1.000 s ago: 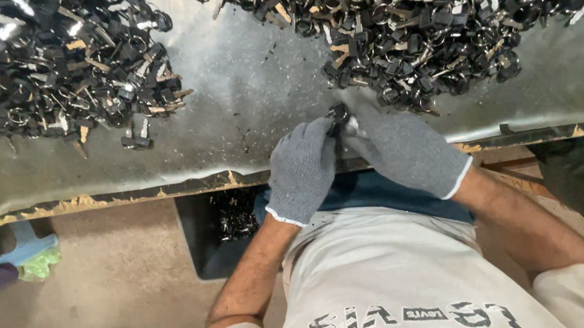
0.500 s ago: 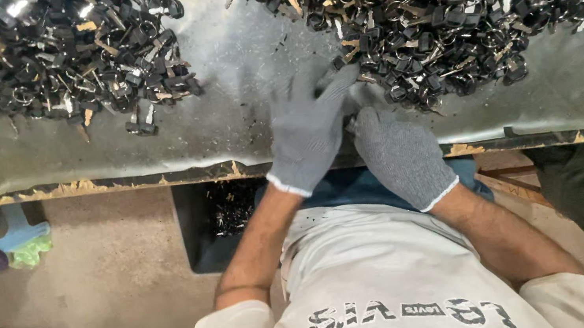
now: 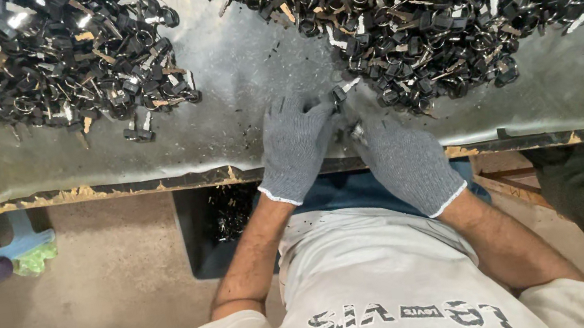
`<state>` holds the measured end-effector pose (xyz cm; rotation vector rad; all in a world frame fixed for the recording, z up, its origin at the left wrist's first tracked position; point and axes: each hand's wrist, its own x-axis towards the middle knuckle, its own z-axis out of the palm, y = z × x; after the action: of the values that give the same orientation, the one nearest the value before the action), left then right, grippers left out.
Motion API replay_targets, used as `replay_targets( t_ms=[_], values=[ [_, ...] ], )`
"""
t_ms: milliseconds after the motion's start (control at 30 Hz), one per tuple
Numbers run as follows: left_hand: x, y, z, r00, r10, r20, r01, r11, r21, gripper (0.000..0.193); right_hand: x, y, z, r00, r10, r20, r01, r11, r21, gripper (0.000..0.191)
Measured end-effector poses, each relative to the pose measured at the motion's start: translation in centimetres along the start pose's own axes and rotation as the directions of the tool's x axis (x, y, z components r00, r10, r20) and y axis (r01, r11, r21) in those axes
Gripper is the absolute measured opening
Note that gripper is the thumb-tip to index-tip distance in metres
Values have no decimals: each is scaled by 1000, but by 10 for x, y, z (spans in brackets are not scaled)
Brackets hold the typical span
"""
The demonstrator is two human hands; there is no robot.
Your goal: The person wearing gray gloves picks small black metal parts one at a time from a large pile on the workbench, turns each part over in their hands, and drops selected parts into a bin below the bench, repeating this sorting cycle throughout the episode.
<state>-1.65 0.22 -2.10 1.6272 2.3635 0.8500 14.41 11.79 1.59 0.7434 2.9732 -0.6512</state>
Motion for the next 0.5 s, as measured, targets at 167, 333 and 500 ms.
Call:
replay_targets(
  t_ms=[167,333,500],
  values=[
    [-5,2,3,1000,27,-1,-27,994,107,33,1,3,0,1000,-20,4,20,995,96,63],
    [-7,1,0,938,-309,155,322,945,-65,36,5,7,5,999,-44,-29,47,991,124,57],
    [-9,8,-1,994,-111,-24,110,993,-45,21,15,0,10,996,-65,-59,78,967,241,48]
  ],
)
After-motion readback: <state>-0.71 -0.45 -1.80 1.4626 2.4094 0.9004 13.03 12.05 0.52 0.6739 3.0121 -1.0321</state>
